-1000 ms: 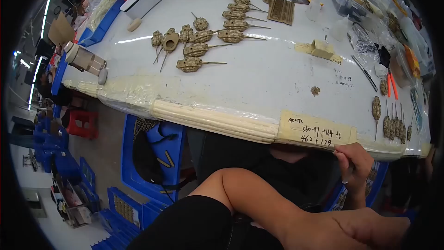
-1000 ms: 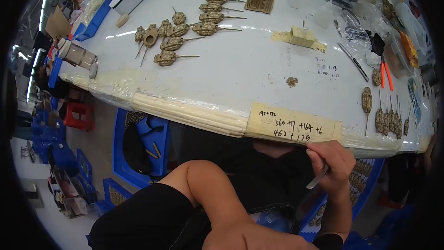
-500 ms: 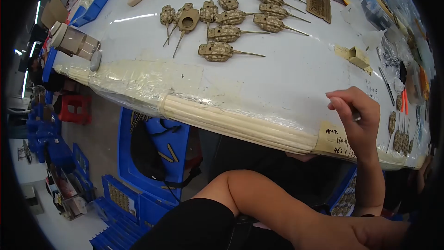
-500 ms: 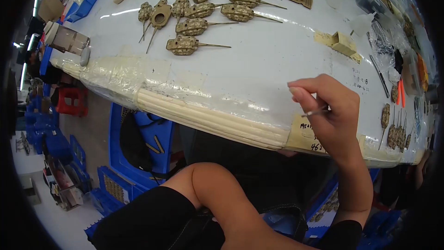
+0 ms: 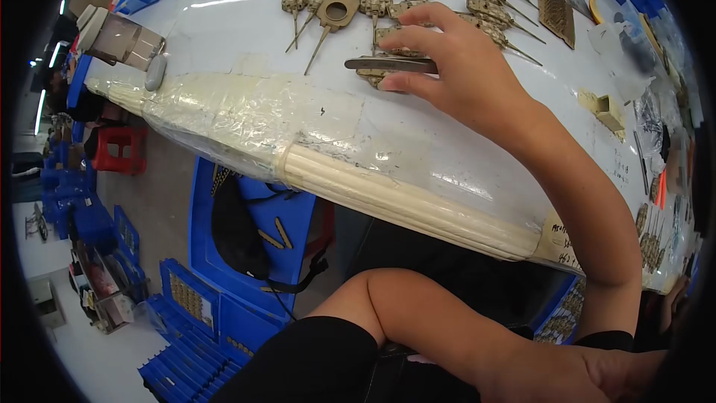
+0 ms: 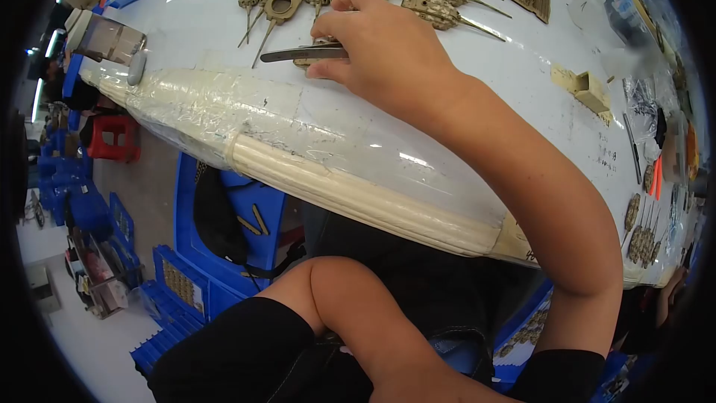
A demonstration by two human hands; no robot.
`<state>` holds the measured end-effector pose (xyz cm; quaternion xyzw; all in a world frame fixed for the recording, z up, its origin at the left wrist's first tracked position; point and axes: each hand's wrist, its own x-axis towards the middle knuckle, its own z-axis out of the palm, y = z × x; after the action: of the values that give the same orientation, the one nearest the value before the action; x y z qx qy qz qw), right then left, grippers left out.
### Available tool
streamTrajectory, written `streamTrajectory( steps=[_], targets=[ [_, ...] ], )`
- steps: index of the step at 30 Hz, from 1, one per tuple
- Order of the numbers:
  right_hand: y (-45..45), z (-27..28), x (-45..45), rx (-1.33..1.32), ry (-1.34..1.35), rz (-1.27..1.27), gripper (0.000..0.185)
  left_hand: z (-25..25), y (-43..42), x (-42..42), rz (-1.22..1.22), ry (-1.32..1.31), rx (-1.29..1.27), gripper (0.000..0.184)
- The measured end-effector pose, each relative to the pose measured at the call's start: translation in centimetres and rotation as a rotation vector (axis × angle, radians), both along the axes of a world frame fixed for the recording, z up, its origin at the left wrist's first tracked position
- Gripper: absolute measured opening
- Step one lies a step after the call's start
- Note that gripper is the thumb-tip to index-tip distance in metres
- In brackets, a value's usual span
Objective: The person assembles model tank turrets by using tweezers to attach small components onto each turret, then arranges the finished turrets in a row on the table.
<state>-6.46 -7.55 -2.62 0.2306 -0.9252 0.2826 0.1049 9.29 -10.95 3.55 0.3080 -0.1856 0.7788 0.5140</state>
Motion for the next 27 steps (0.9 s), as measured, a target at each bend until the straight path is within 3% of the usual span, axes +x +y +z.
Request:
streamTrajectory(
  steps=[5,9,12,16,22,24,27],
  targets=[
    [-1.1,-1.1,0.1,0.200,0.049,-0.028,0.024,-0.4,-0.6,-0.5,-0.087,-0.020,-0.031,0.038],
    [-0.1,-0.2,1.9,0.278,-0.070,0.095,0.028,-0.1,-0.9,-1.1,-0.213,-0.015,-0.021,0.041],
    [0.9,-0.5,2.5,0.294,-0.107,0.116,0.030,-3.4,-1.9,-0.8,-0.064,0.183,-0.207,0.022],
    [2.5,-0.4,2.7,0.216,-0.125,0.252,0.028,-5.4,-3.5,-0.3,-0.072,0.112,-0.715,0.015],
    [6.4,3.0,7.6,0.001,0.003,0.202,0.027,-8.1,-5.7,-0.4,-0.030,-0.221,-0.773,0.026],
    [8.2,4.5,10.4,-0.191,0.130,0.286,0.028,-7.9,-5.6,-0.7,0.218,-0.212,-0.853,0.039],
    [11.1,5.5,14.2,-0.060,0.163,0.270,0.028,-6.4,-3.2,-0.1,0.268,-0.231,-0.942,0.043]
  ],
)
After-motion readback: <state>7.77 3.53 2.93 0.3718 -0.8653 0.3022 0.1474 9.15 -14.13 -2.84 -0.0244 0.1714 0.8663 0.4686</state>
